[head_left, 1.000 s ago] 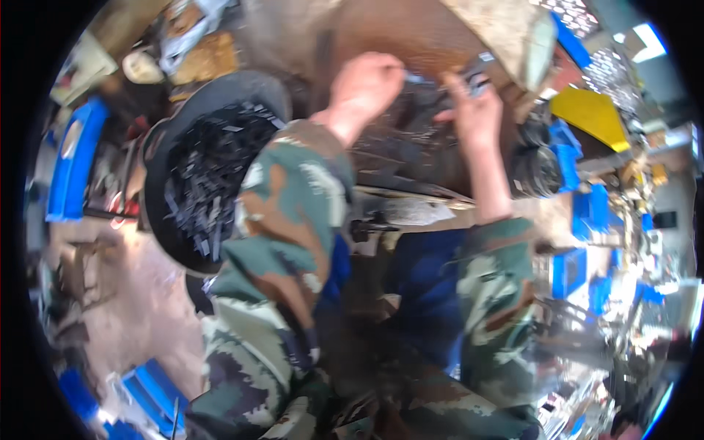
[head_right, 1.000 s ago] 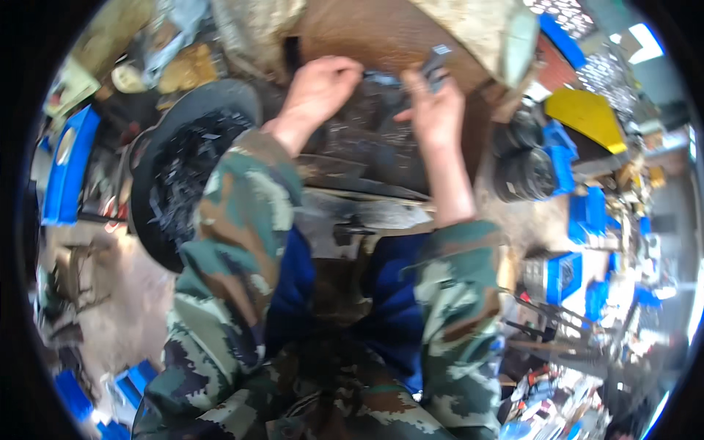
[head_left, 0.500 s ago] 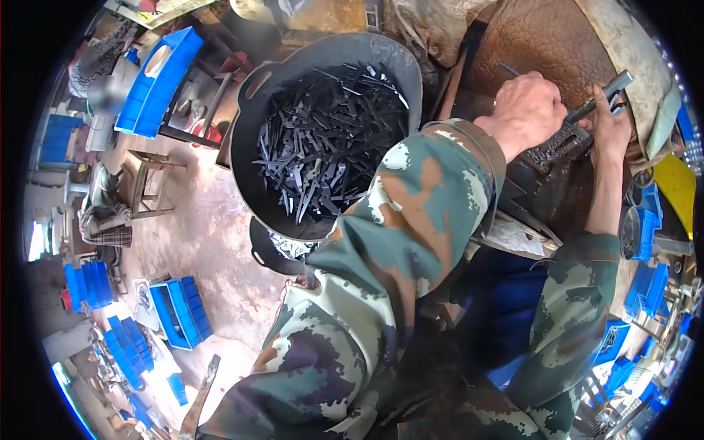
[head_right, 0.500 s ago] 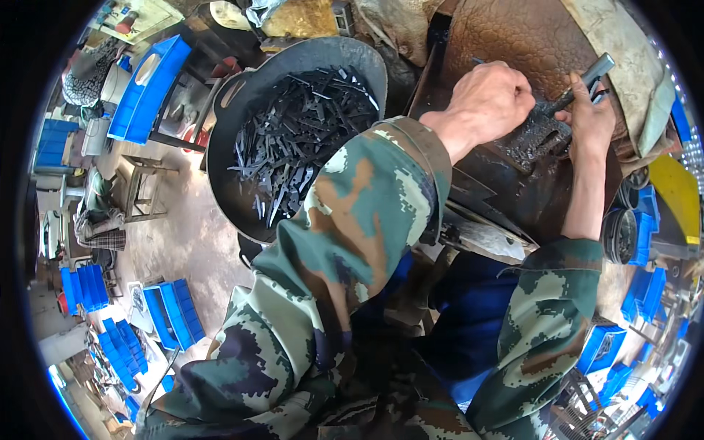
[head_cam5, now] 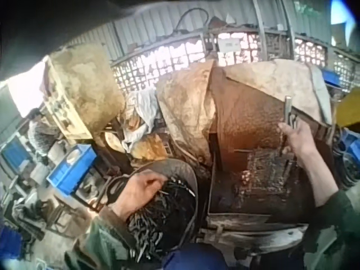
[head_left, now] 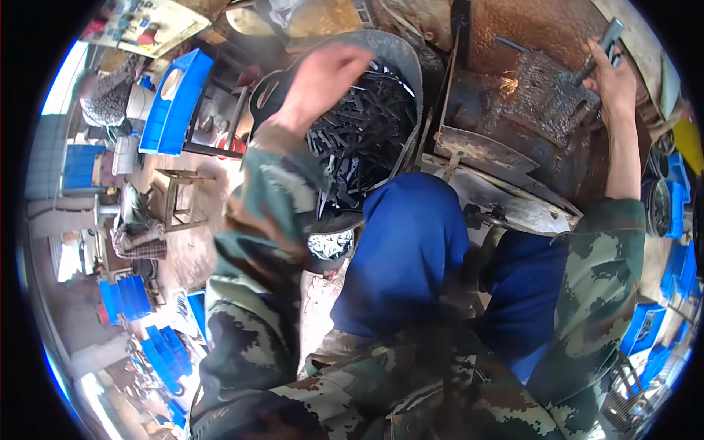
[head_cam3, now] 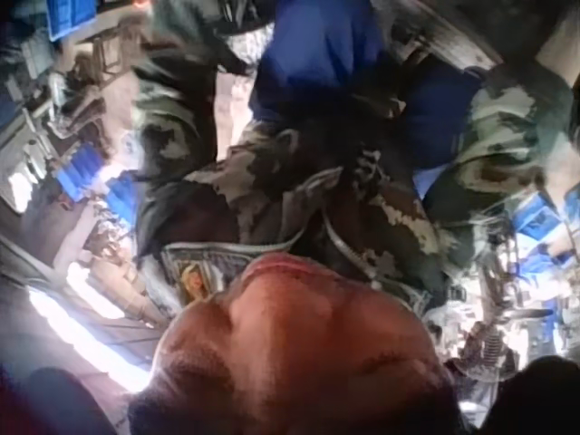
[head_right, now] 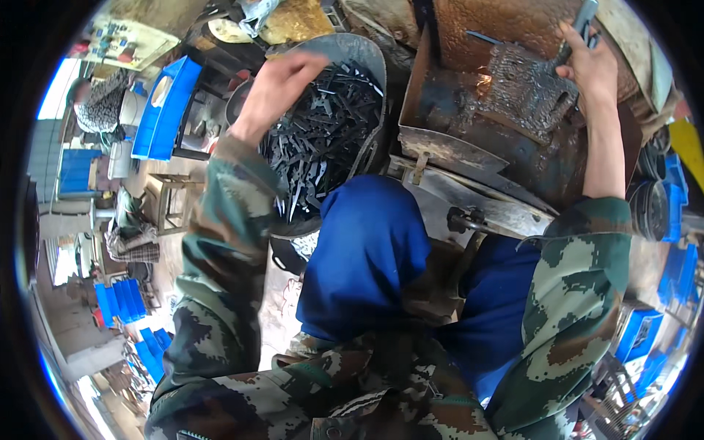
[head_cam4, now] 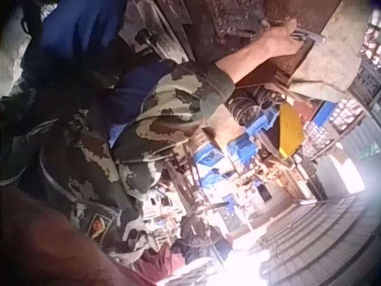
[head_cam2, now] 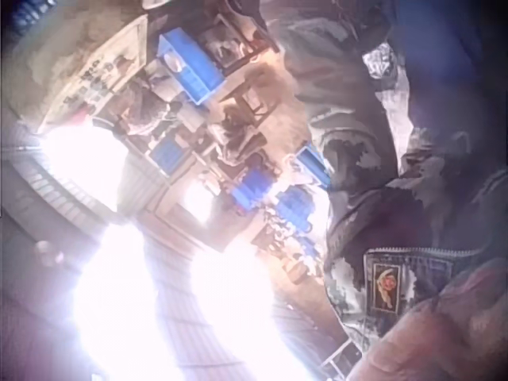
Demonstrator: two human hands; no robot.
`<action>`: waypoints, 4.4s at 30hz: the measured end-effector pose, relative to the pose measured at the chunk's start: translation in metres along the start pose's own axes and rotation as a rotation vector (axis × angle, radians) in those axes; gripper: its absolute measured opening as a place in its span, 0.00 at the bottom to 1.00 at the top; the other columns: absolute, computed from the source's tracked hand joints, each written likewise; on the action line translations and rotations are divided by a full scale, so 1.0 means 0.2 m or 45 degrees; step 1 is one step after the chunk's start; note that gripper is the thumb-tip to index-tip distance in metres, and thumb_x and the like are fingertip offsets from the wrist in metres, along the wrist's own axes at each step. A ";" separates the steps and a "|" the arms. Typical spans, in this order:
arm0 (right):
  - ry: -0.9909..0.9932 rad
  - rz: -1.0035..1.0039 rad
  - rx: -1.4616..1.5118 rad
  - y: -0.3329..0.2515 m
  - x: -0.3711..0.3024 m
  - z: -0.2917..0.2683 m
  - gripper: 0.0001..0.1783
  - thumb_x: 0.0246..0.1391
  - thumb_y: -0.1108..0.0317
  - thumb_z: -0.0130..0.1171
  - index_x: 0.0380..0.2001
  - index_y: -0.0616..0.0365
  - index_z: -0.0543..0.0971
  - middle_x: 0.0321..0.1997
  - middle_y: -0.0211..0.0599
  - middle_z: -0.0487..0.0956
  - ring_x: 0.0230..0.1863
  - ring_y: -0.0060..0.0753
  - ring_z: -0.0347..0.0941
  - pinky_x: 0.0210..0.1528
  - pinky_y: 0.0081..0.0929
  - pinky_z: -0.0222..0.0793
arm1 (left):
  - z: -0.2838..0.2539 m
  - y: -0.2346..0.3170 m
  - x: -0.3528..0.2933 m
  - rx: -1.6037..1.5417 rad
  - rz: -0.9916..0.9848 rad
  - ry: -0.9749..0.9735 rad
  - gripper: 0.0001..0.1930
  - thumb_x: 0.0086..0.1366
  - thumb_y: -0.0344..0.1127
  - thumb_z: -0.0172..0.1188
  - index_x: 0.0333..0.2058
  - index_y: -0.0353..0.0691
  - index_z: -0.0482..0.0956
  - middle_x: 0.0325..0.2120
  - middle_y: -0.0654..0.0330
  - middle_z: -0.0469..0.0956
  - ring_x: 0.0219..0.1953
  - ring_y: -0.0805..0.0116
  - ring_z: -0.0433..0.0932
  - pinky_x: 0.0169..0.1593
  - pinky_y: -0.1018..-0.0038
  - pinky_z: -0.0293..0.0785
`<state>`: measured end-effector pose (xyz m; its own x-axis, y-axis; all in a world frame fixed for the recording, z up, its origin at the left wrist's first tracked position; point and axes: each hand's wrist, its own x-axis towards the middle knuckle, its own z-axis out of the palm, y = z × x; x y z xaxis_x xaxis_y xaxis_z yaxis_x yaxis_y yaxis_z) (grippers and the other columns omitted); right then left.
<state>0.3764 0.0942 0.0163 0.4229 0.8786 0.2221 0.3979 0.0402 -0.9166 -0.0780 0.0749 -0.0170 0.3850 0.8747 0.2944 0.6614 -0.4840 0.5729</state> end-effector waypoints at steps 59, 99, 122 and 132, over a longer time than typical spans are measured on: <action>0.041 -0.031 0.141 -0.08 -0.10 0.06 0.11 0.64 0.64 0.59 0.41 0.60 0.74 0.32 0.33 0.78 0.20 0.27 0.71 0.15 0.25 0.71 | 0.28 -0.27 -0.35 -0.943 -0.584 0.200 0.07 0.67 0.33 0.62 0.40 0.39 0.78 0.32 0.60 0.82 0.35 0.75 0.79 0.43 0.78 0.75; -0.086 -0.040 0.089 0.02 -0.05 0.04 0.15 0.66 0.58 0.56 0.49 0.54 0.79 0.46 0.29 0.83 0.25 0.11 0.66 0.26 0.19 0.76 | 0.32 0.42 -0.29 -1.873 -0.803 -0.139 0.23 0.73 0.48 0.45 0.55 0.36 0.73 0.29 0.59 0.74 0.22 0.72 0.66 0.29 0.73 0.61; 0.024 -0.062 0.127 -0.03 -0.07 0.07 0.16 0.59 0.60 0.64 0.43 0.62 0.78 0.33 0.36 0.84 0.17 0.26 0.77 0.19 0.26 0.76 | 0.60 0.88 0.49 -1.953 -0.427 -0.433 0.25 0.68 0.40 0.46 0.58 0.28 0.70 0.34 0.60 0.77 0.24 0.75 0.66 0.30 0.77 0.62; -0.007 -0.034 0.099 -0.05 -0.06 0.04 0.15 0.60 0.60 0.64 0.42 0.60 0.78 0.32 0.34 0.83 0.18 0.28 0.77 0.20 0.29 0.75 | 0.84 0.95 0.50 -2.021 -0.532 -0.201 0.08 0.65 0.30 0.63 0.42 0.36 0.77 0.24 0.63 0.76 0.14 0.80 0.61 0.20 0.79 0.55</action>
<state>0.3605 0.0866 0.0191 0.4082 0.8795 0.2447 0.3442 0.1000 -0.9335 0.1938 0.0673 -0.0069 0.4837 0.8705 -0.0904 -0.5108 0.3647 0.7785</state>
